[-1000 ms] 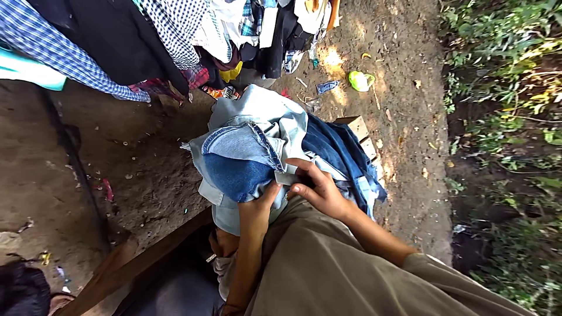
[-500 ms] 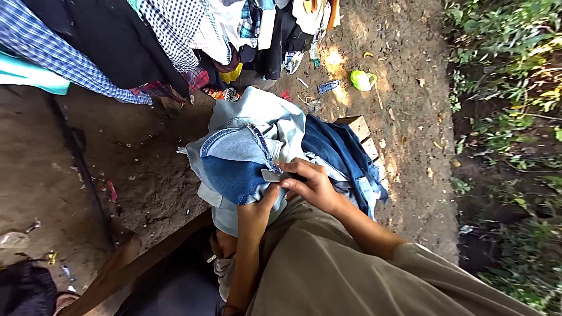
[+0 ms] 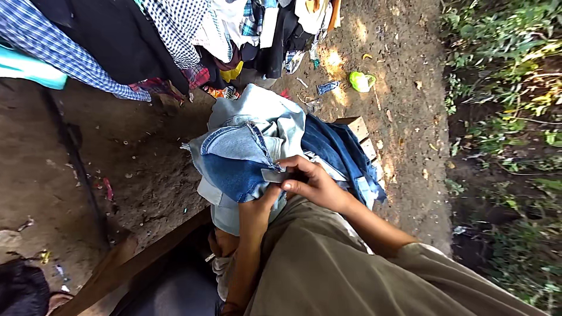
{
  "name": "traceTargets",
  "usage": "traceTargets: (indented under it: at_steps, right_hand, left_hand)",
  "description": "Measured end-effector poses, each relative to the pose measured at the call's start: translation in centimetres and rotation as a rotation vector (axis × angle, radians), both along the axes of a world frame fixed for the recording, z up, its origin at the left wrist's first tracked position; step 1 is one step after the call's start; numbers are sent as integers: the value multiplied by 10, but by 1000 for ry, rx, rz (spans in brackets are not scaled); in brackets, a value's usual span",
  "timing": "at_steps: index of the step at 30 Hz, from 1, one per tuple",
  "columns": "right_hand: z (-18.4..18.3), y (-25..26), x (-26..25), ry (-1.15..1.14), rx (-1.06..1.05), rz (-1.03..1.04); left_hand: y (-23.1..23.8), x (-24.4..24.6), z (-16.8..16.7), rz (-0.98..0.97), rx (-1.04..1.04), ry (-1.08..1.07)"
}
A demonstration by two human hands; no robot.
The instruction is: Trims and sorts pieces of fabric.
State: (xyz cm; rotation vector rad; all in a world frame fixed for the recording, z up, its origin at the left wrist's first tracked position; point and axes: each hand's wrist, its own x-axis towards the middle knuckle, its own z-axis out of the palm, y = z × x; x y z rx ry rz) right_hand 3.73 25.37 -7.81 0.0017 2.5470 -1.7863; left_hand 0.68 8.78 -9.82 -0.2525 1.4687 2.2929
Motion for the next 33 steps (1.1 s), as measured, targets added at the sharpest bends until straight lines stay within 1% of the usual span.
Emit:
traceTargets:
  at_steps: [2, 5, 9, 12, 15, 17, 19, 20, 22, 23, 25, 26, 28, 33]
  right_hand:
    - [-4, 1, 5, 68, 179, -33]
    - [-11, 8, 11, 203, 325, -59]
    - [-17, 13, 14, 233, 356, -47]
    - [-20, 9, 4, 313, 379, -48]
    - [-22, 5, -3, 341, 350, -43]
    - [-23, 2, -5, 318, 268, -39]
    - [-20, -1, -7, 245, 71, -55]
    - [-17, -3, -8, 173, -84, -77]
    - [-10, -1, -11, -45, -397, -107]
    - [-6, 2, -12, -147, -497, -89]
    - [1, 7, -15, -267, -592, -34]
    - [5, 9, -15, -288, -592, -14]
    - [10, 10, -15, -265, -497, 5]
    - [-2, 13, -2, -28, 8, 27]
  left_hand:
    - [0, -1, 2, -8, -13, -8]
    - [-4, -5, 4, -14, 3, -2]
    - [-6, -3, 4, -50, -5, -11]
    - [-6, -3, 2, -70, -36, 4]
    - [-9, -6, 3, -71, -66, 35]
    - [-8, -6, 2, -73, -58, 54]
    - [-6, -7, 1, -75, -61, 51]
    - [-5, -7, 0, -86, -72, 48]
    - [-6, -6, 0, -95, -85, 36]
    - [-8, -6, 0, -89, -88, 29]
    - [-9, -6, 2, -67, -99, 15]
    - [-8, -6, 4, -51, -104, 10]
    - [-3, -6, 7, -16, -95, 15]
    - [2, -5, 0, 3, -109, 79]
